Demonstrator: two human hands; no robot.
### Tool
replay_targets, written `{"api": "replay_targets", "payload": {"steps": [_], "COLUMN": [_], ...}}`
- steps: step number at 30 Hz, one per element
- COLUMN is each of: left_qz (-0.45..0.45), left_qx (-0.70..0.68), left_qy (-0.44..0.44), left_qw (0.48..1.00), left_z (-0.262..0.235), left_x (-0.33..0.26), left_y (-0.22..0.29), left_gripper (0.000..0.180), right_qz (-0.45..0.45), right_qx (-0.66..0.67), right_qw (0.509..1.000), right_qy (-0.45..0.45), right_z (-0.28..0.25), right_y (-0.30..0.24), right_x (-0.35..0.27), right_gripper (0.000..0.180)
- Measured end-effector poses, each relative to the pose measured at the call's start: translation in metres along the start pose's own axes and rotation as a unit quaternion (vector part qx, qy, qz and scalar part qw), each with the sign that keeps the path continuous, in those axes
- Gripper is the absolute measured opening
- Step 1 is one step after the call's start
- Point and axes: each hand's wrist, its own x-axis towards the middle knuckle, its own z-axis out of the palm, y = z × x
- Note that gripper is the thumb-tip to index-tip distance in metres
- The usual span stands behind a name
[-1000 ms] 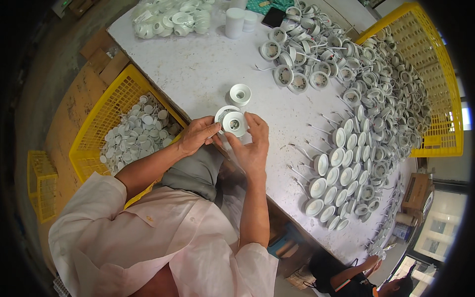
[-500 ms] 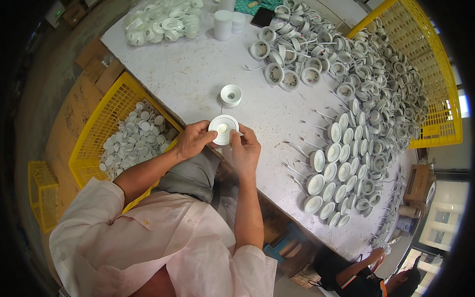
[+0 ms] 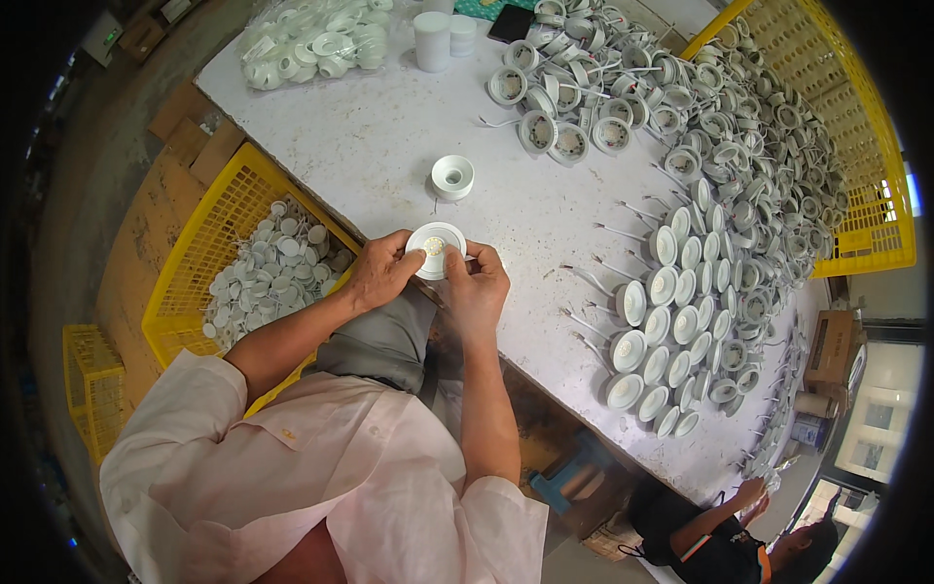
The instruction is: The person assembles LED lights by attaching plastic covers onto round LED lamp bases by hand and placing the assembled lights on the table.
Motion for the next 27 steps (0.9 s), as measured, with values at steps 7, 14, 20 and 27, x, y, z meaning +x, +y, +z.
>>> {"api": "replay_targets", "payload": {"steps": [7,14,20,27], "left_qz": [-0.004,-0.042,-0.067,-0.067], "left_qx": [0.008,-0.028,-0.062,-0.147], "left_qy": [-0.006,-0.039,-0.106,-0.152], "left_qw": [1.0,0.998,0.99,0.975], "left_z": [0.001,0.008,0.018,0.032], "left_x": [0.0,0.013,0.029,0.036], "left_y": [-0.003,-0.01,0.003,-0.004], "left_gripper": [0.032,0.033,0.03,0.032], "right_qz": [0.004,-0.015,-0.024,-0.009], "right_qx": [-0.007,-0.065,-0.067,-0.037], "right_qw": [1.0,0.997,0.991,0.989], "right_qy": [0.005,0.046,0.113,0.142], "right_z": [0.001,-0.002,-0.012,-0.033], "right_y": [-0.007,0.005,0.013,0.02], "right_x": [-0.003,-0.001,0.004,0.007], "right_gripper": [0.016,0.017,0.016,0.02]}}
